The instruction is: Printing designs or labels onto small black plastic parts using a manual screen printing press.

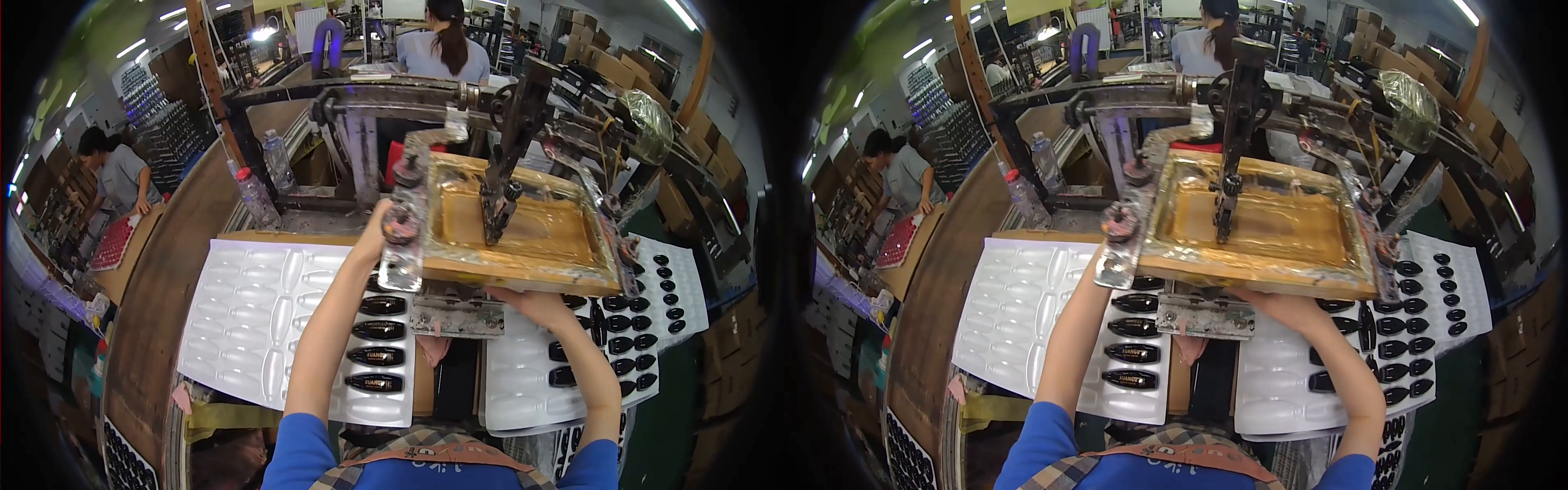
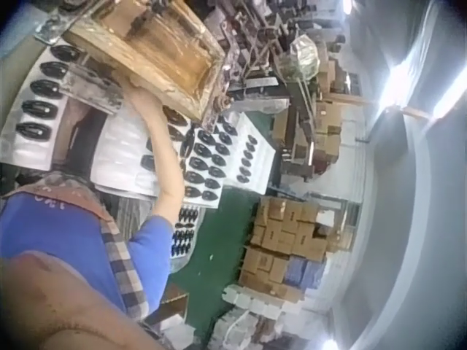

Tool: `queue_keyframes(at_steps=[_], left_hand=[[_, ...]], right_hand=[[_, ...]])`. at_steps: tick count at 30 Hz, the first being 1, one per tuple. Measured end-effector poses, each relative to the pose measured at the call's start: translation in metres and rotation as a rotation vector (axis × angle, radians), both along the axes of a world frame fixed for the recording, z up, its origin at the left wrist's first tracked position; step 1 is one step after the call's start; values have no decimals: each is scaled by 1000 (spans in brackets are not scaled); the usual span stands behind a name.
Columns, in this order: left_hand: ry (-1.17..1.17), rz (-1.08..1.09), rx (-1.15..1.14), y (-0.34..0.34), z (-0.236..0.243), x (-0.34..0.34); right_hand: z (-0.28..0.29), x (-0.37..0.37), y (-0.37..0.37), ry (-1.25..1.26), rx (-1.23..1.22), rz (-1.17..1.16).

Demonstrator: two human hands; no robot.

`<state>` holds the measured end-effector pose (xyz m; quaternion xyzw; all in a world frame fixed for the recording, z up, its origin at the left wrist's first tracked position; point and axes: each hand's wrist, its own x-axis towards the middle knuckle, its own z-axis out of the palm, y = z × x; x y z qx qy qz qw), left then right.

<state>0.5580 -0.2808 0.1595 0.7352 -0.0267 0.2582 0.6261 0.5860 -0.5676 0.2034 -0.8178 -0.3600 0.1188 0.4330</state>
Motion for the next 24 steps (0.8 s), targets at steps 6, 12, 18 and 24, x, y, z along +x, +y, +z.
queue_keyframes(at_steps=[6,12,18,24], left_hand=[[-9,142,-289,61,-24,-31],[5,381,-381,113,-96,-57],[31,572,-428,131,-146,-47],[213,731,42,124,-154,-48]], right_hand=[[-8,1,19,-178,-161,76],[4,-16,-23,-197,-179,-39],[17,-57,-103,-295,-375,-118],[-6,-88,-151,-447,-781,-186]])
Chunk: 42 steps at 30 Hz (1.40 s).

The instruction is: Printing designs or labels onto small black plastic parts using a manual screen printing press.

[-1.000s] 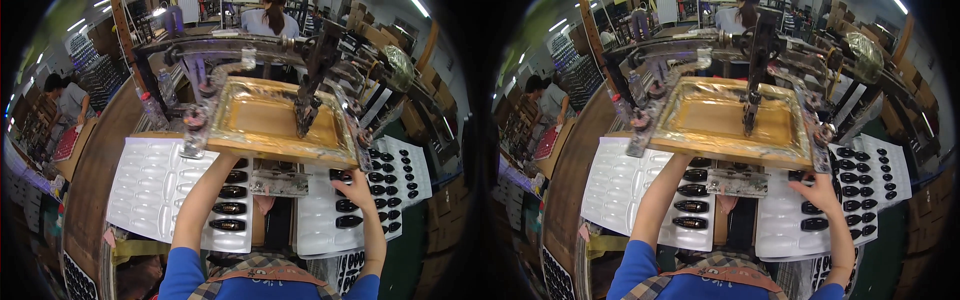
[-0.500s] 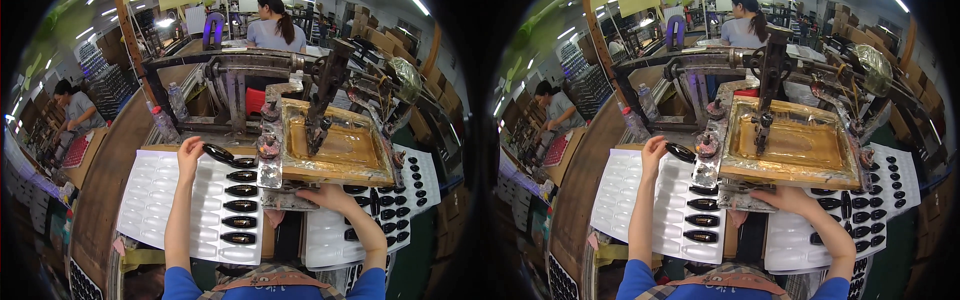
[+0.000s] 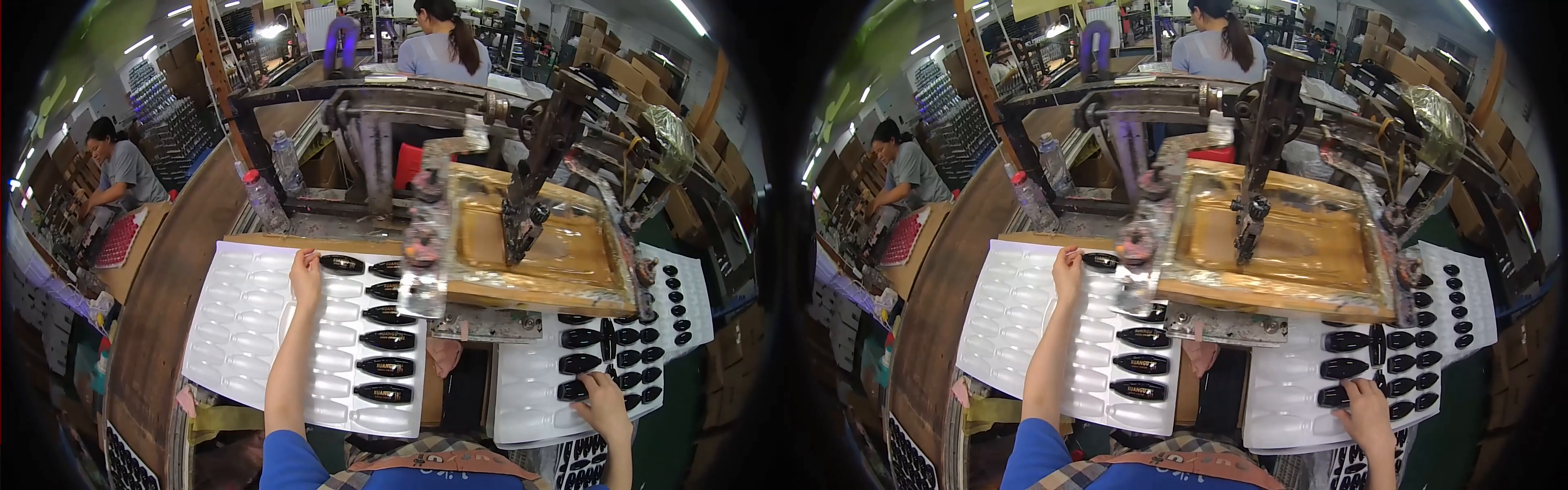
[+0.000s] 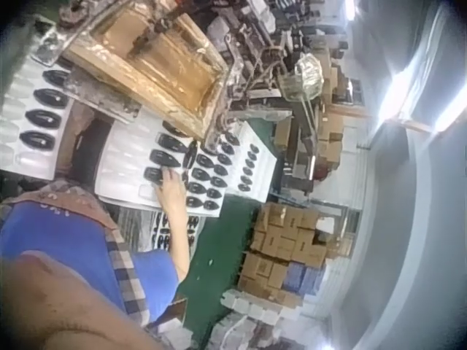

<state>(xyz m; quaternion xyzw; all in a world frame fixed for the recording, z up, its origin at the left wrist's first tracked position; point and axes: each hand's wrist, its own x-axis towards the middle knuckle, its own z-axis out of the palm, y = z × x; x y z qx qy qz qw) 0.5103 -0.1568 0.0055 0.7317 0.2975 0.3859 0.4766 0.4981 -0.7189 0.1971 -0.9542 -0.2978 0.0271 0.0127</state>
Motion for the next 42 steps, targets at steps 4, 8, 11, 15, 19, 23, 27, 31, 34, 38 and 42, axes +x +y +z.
queue_keyframes(at_steps=[4,8,11,15,19,23,27,31,34,38,42], left_hand=[[84,-19,152,7,3,-6],[-249,-164,452,-24,26,-4],[-288,-274,364,-52,40,12],[-345,-466,181,-93,79,71],[-406,-644,0,-121,110,86],[-457,-802,-177,-108,128,69],[-495,-945,-363,-84,132,36],[-317,-482,-158,-54,125,-13],[-230,-268,-115,-21,79,-37],[-150,-112,-130,-5,23,-50],[-30,4,-33,-7,0,-43]], right_hand=[[6,1,-8,-14,134,-27],[15,10,-15,117,459,-387],[16,25,1,130,720,-399],[14,54,38,179,885,16],[10,75,88,158,837,101],[4,80,141,393,888,135],[-4,75,175,196,659,251],[-7,77,167,352,737,225],[6,72,139,129,633,256],[-1,56,85,197,739,67],[-18,14,40,32,173,-139]])
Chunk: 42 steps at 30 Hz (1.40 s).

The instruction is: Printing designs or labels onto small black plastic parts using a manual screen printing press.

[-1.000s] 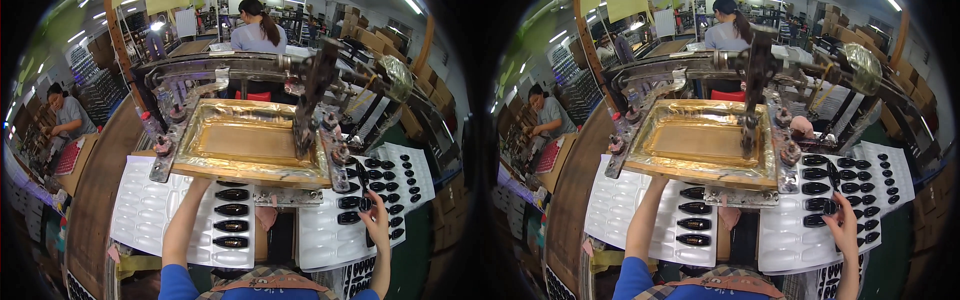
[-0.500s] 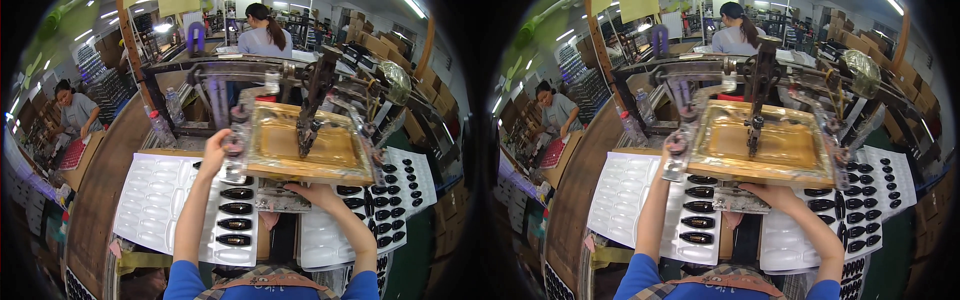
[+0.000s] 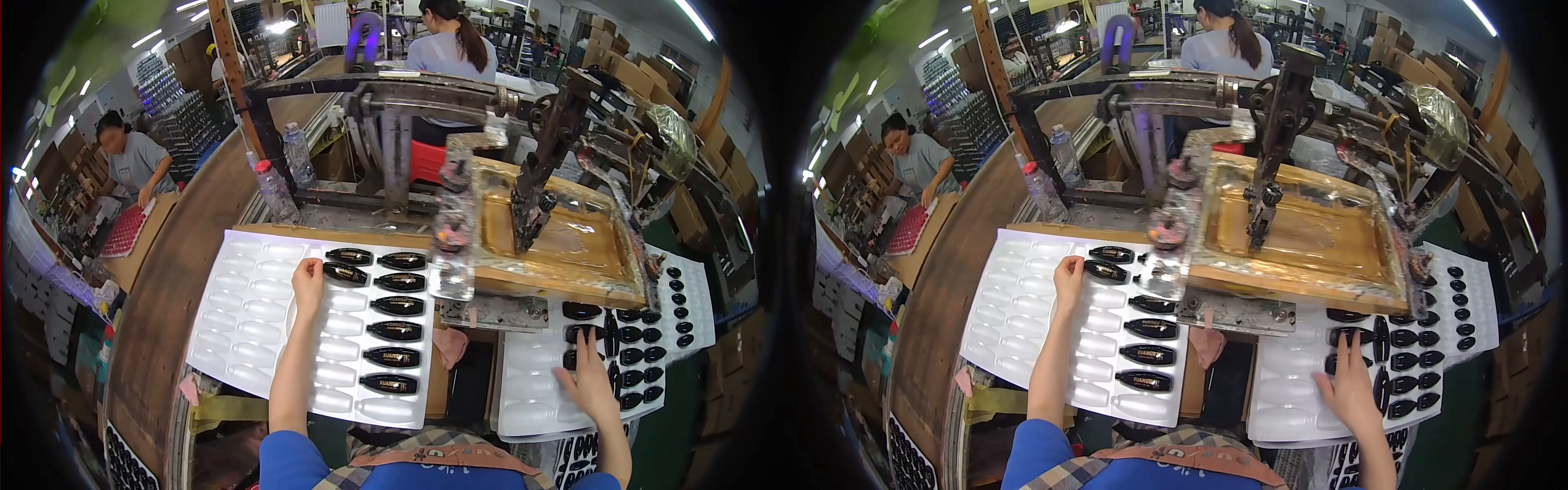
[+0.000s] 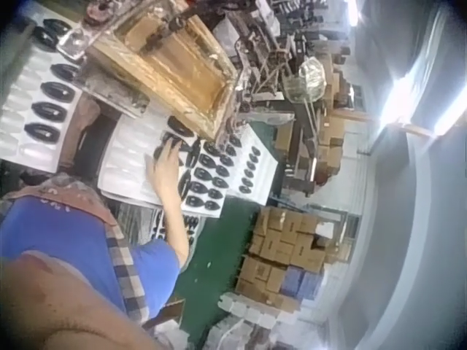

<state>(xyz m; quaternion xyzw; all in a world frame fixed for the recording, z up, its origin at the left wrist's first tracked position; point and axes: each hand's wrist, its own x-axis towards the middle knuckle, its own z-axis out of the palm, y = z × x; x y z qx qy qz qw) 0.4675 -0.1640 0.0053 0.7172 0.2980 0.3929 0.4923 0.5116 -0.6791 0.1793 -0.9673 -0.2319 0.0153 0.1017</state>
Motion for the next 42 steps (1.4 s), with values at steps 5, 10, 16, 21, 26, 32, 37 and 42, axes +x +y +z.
queue_keyframes(at_steps=[5,10,16,21,26,32,37,42], left_hand=[[533,144,523,-18,32,-6],[65,-2,570,-52,74,6],[23,-338,579,-102,111,44],[-86,-547,149,-105,119,80],[-161,-672,-266,-89,130,86],[-320,-413,-87,-71,129,19],[-245,-214,-93,-36,67,-33],[-88,-48,-150,-24,9,-54]], right_hand=[[3,-1,-31,-153,-152,61],[10,8,-41,-176,27,28],[22,34,-20,55,578,-88],[16,62,36,7,621,204],[13,72,112,93,585,372],[28,56,131,233,425,277],[10,72,62,94,637,208],[-19,57,12,-186,140,103]])
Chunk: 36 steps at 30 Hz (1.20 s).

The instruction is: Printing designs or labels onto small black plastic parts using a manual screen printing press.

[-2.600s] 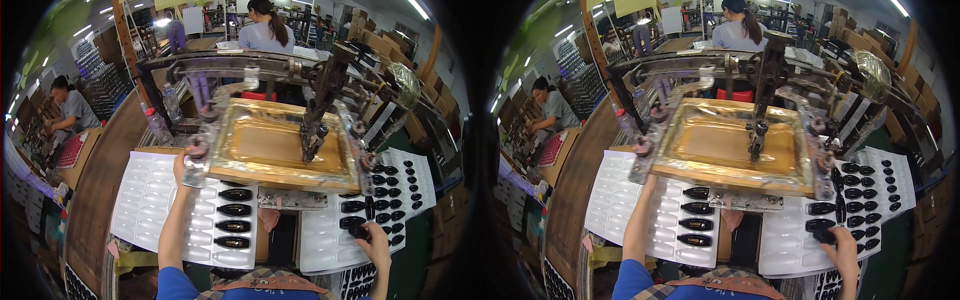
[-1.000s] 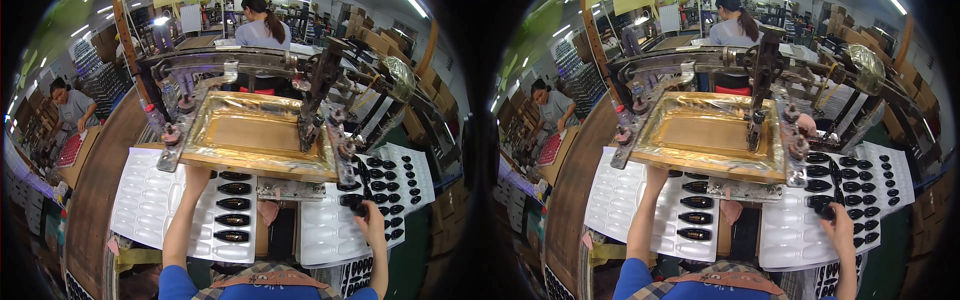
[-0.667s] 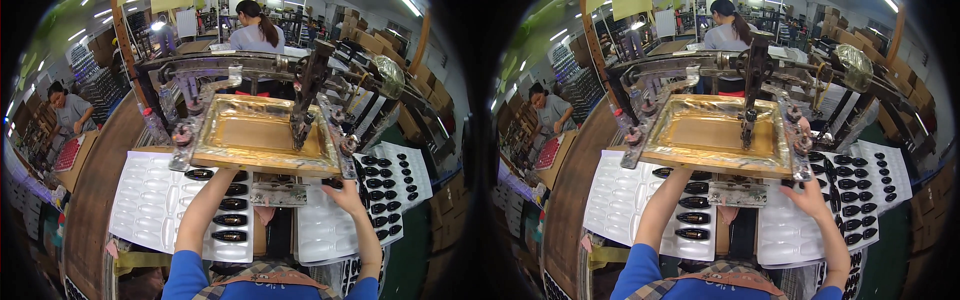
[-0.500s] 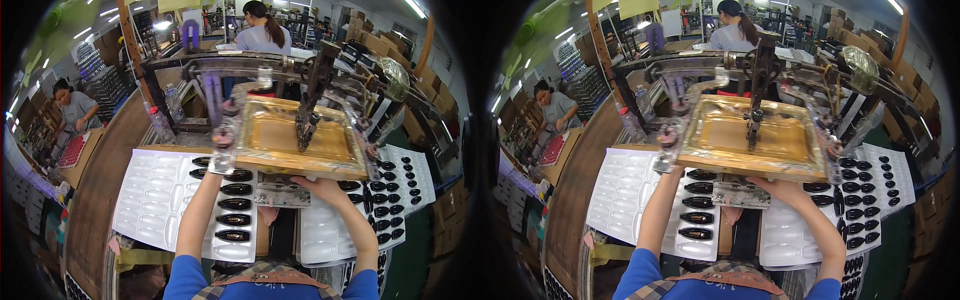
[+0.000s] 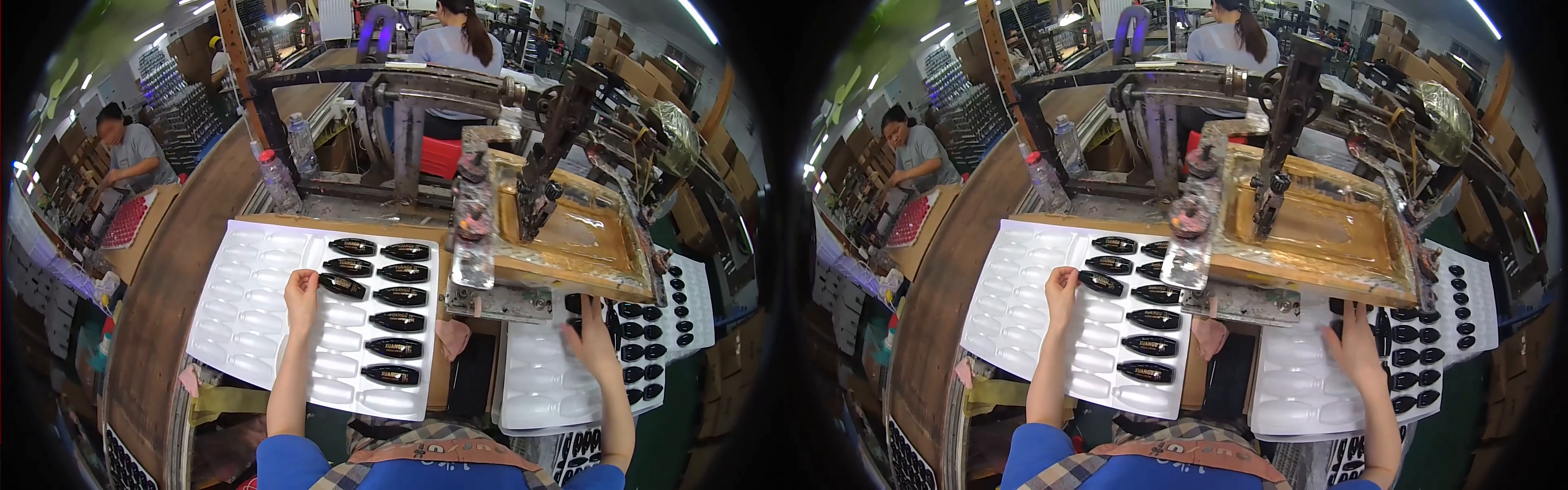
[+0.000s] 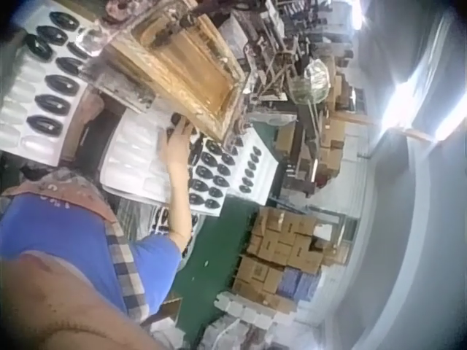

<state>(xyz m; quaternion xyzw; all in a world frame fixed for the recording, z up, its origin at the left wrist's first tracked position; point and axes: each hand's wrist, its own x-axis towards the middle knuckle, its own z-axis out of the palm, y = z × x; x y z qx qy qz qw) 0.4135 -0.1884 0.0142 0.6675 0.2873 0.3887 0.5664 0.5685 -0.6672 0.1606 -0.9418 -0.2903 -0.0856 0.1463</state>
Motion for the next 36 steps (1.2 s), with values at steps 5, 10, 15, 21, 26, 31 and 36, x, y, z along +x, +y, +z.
queue_keyframes(at_steps=[5,10,15,21,26,31,36], left_hand=[[390,109,466,-17,15,-3],[211,177,733,-35,50,8],[250,-462,447,-93,118,68],[-268,-575,798,-113,115,143],[-564,-826,-315,-68,85,169],[-286,-531,-32,-83,139,104],[-140,-224,2,-33,89,6]], right_hand=[[-1,-7,-36,-149,-245,9],[18,-9,-38,-232,-140,38],[22,-5,-44,151,526,-166],[30,9,17,215,601,214],[37,12,86,245,471,356],[25,14,114,271,325,304],[39,6,96,300,186,268]])
